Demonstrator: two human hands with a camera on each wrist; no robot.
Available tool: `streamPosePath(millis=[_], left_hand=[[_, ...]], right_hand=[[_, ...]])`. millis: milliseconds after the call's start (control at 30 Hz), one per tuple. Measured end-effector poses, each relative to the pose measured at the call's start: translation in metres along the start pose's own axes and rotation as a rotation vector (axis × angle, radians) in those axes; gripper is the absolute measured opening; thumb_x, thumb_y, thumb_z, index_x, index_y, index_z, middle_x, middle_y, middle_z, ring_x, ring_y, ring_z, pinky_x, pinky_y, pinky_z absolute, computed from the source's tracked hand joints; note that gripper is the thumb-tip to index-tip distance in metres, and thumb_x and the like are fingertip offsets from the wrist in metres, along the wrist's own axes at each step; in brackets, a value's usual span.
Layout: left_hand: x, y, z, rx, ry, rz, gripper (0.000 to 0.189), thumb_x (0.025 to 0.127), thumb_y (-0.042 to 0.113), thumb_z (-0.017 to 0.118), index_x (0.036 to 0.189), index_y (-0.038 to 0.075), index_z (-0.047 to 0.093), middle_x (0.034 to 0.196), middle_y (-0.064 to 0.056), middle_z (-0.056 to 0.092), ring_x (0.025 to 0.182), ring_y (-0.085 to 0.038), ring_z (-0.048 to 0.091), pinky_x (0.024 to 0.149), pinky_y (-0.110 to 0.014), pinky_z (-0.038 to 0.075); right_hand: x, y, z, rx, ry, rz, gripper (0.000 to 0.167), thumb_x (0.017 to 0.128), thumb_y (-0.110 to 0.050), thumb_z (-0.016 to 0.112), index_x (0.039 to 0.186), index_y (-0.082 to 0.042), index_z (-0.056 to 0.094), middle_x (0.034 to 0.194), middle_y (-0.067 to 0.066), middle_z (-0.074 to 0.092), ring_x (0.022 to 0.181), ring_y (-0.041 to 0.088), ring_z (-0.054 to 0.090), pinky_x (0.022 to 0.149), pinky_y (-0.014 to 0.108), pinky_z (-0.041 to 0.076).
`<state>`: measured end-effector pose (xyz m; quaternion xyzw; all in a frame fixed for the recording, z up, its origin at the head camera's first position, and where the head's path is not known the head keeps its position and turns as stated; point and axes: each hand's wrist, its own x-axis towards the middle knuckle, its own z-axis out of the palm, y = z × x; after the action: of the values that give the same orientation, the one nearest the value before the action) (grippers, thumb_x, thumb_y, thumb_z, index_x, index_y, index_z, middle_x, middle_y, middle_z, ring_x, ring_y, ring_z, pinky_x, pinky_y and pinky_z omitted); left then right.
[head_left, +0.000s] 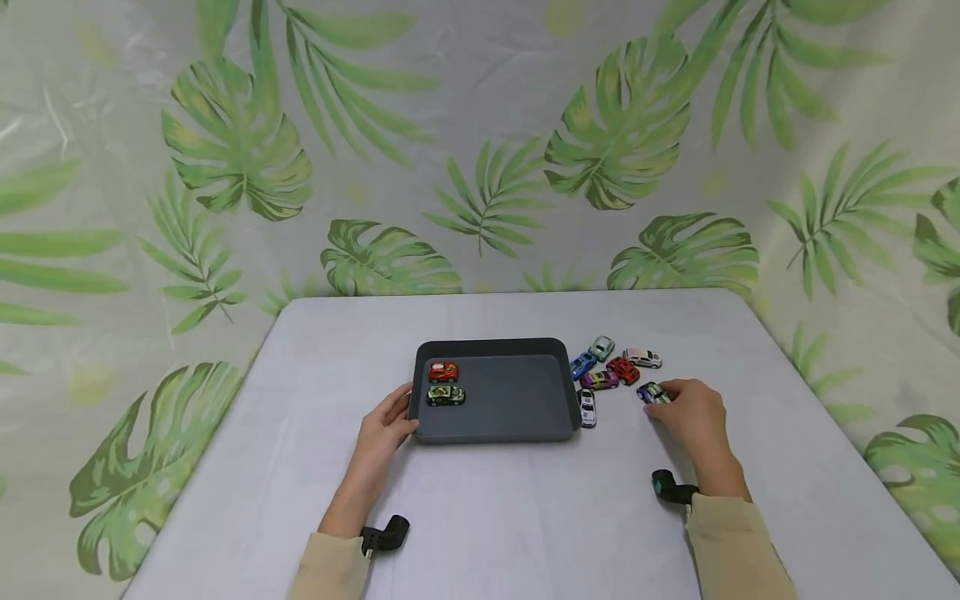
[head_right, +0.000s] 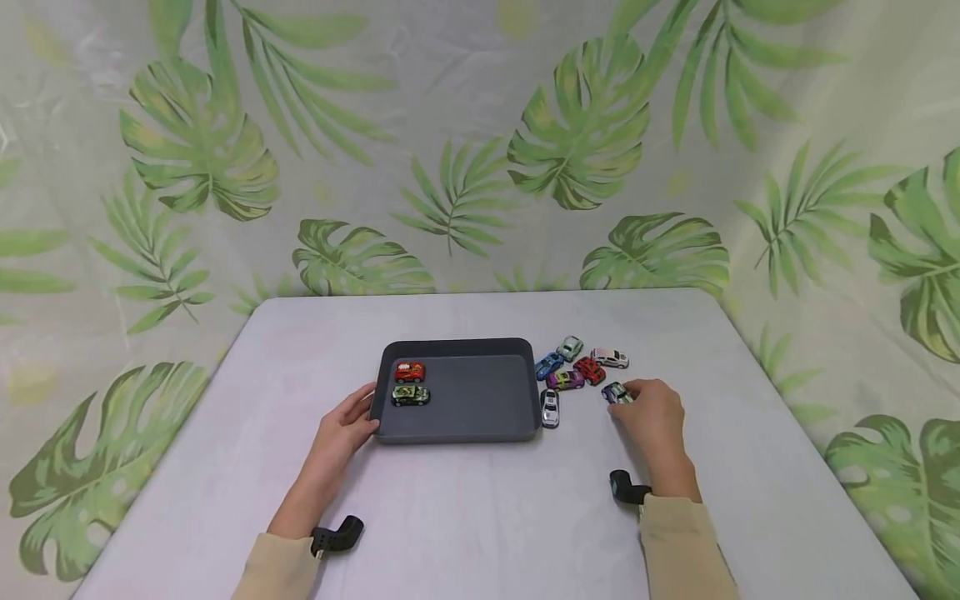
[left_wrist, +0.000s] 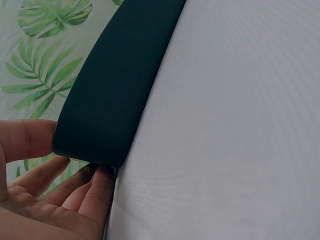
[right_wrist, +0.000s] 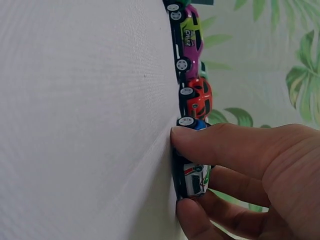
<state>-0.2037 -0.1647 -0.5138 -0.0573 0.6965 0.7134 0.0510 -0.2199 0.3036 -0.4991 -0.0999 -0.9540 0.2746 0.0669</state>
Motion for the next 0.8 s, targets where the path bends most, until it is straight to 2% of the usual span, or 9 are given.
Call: streamPosePath(millis=[133,400,800], left_hand=[[-0.0008,0.0018,0.0012,0.001,0.001,-0.01,0.062,0.094,-0.002,0.058,0.15,0.021,0.046,0.155,-0.013,0.041,0.141,-0.025,0.041,0.111,-0.043,0.038],[-0.0007,0.0023,0.0009,-0.003,0.002,-0.006,0.062,0.094,-0.002,0.059,0.15,0.02,0.047,0.155,-0.013,0.041,0.141,-0.026,0.041,0.111,-0.043,0.038],[-0.0001,0.0014,0.0007,0.006,0.006,-0.006,0.062,0.094,-0.003,0.059,0.15,0.02,0.047,0.154,-0.013,0.042,0.14,-0.026,0.042,0.111,-0.043,0.039]], right_hand=[[0.0005,0.0005,0.0002,-0.002,0.01,0.011,0.048,0.078,-0.021,0.083,0.115,0.008,0.071,0.109,0.027,0.07,0.104,0.049,0.059,0.085,0.058,0.044],[-0.001,0.0,-0.0026,0.002,0.012,0.019,0.048,0.079,-0.021,0.082,0.116,0.006,0.071,0.109,0.026,0.07,0.108,0.051,0.056,0.09,0.06,0.042],[-0.0028,-0.0071,-0.0075,0.035,0.06,-0.003,0.049,0.079,-0.02,0.082,0.119,0.005,0.071,0.101,0.023,0.071,0.096,0.041,0.061,0.079,0.053,0.047]])
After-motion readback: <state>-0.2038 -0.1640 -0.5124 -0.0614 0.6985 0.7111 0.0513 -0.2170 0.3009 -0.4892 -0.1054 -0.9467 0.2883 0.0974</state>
